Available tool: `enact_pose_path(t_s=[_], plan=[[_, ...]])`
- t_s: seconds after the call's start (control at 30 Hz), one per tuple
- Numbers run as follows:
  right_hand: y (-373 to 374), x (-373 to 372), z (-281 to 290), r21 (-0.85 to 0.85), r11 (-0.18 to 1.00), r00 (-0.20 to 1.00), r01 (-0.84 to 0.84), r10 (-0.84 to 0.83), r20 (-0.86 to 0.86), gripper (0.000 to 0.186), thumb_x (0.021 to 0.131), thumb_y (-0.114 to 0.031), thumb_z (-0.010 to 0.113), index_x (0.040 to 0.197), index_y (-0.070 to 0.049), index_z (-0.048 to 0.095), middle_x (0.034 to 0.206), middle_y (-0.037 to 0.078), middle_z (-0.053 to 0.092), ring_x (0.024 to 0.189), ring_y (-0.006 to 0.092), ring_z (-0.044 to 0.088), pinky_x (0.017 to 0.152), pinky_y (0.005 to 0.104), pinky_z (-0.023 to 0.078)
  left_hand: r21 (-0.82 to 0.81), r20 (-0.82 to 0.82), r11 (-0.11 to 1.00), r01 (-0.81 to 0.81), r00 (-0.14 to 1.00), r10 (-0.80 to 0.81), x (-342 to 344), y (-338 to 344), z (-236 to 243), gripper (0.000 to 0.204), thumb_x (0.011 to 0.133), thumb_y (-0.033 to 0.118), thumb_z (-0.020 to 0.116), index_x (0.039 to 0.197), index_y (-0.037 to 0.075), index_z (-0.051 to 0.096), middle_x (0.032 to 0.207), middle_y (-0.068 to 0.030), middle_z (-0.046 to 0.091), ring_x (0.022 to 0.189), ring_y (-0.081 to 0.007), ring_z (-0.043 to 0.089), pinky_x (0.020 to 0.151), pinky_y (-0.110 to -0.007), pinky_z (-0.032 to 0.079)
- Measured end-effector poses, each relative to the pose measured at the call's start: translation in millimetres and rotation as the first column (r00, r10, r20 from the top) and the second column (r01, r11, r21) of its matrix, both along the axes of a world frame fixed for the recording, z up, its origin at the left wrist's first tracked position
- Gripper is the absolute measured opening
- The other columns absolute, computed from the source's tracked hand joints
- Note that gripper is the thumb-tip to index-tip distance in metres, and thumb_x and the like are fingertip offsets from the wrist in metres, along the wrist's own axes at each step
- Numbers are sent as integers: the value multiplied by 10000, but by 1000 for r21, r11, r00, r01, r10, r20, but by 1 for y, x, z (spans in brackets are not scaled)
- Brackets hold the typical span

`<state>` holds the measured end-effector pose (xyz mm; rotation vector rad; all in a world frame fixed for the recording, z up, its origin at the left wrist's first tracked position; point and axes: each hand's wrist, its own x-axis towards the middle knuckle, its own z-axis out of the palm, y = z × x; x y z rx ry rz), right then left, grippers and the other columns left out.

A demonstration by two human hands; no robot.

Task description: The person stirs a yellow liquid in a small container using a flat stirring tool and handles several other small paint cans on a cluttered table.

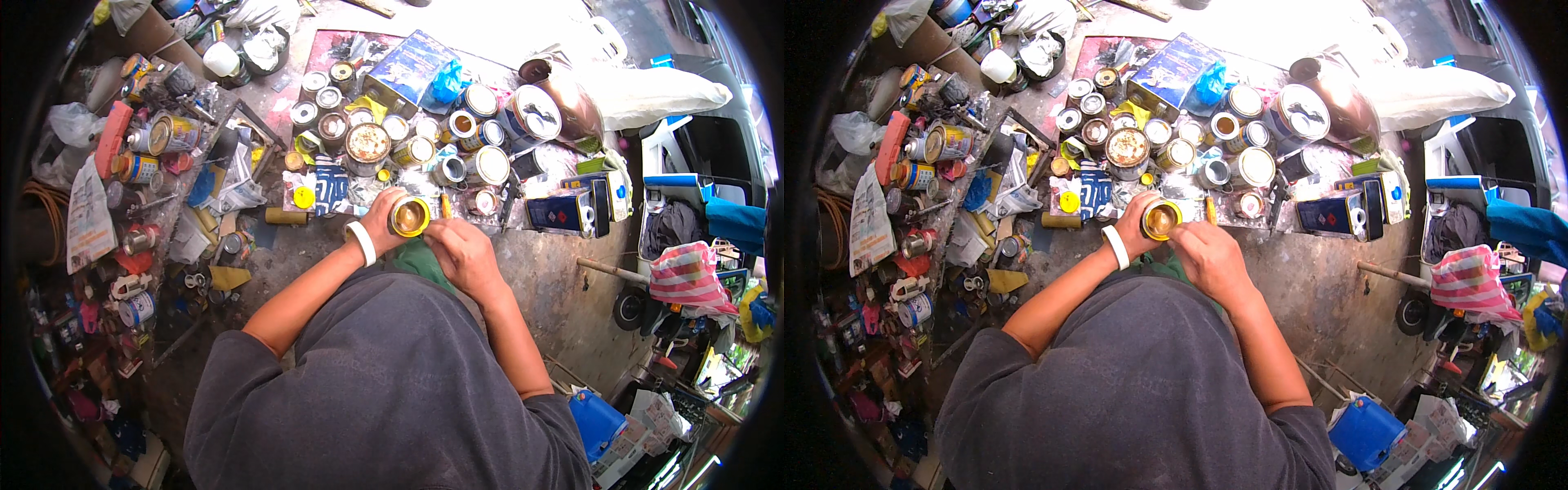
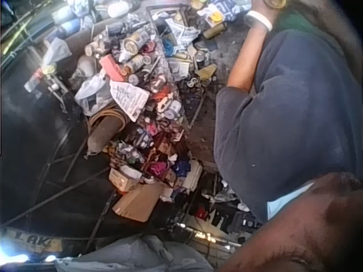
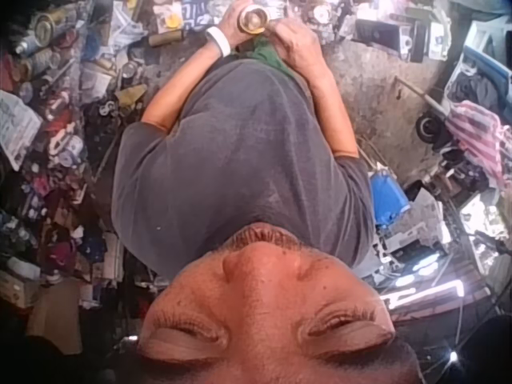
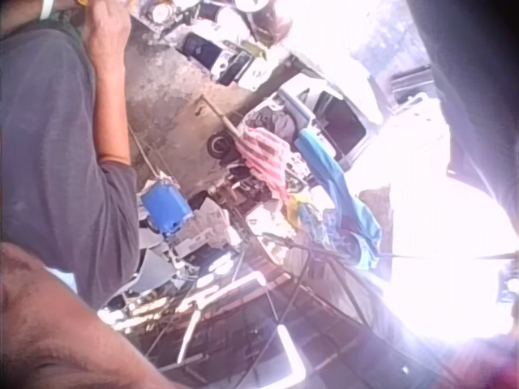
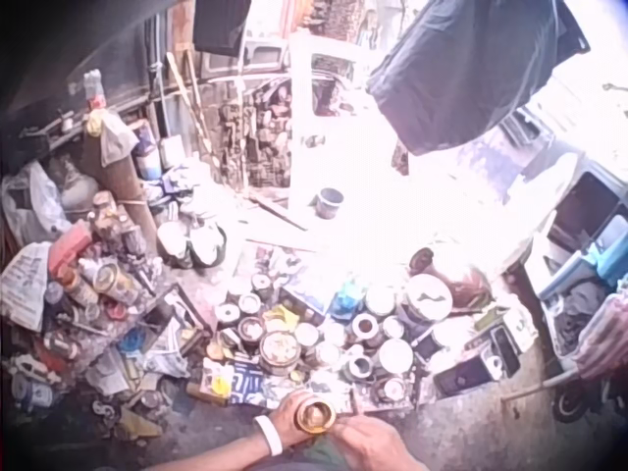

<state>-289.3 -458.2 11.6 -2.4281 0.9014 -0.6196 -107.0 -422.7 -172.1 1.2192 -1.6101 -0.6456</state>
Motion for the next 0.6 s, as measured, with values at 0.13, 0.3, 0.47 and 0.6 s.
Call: enact_pose_path(t_s=[0.13,0.3,0.47,0.6], plan=[[-8,-5,3,1,999,999,39,-39,-33,235,798,-21,730,1017,-40,646,909,120,680,820,314,671,716,406,544,22,50,999,-34,998,32,-1,2,-1,855,652,156,905,1360,38,440,1354,-180,514,1306,-390,489,1130,-471,401],[4,-7,-15,223,899,923,377,-385,-7,180,913,-77,676,1076,-14,629,926,136,690,809,267,695,710,359,542,41,75,996,-76,995,73,-6,2,4,873,664,159,897,1383,41,415,1357,-194,504,1312,-397,478,1133,-475,400],[11,-30,-53,812,439,590,384,-793,150,200,991,-123,594,1150,-3,591,959,105,676,776,196,698,683,281,536,155,44,986,-65,997,59,-9,6,9,887,659,149,898,1389,39,407,1357,-203,500,1308,-396,479,1133,-468,399],[10,-59,-49,902,312,431,299,-888,164,184,992,-122,594,1143,-18,576,938,103,682,760,191,705,654,282,559,129,20,991,-35,999,33,-7,7,9,875,657,144,895,1380,34,415,1354,-202,501,1297,-394,487,1125,-463,404]])
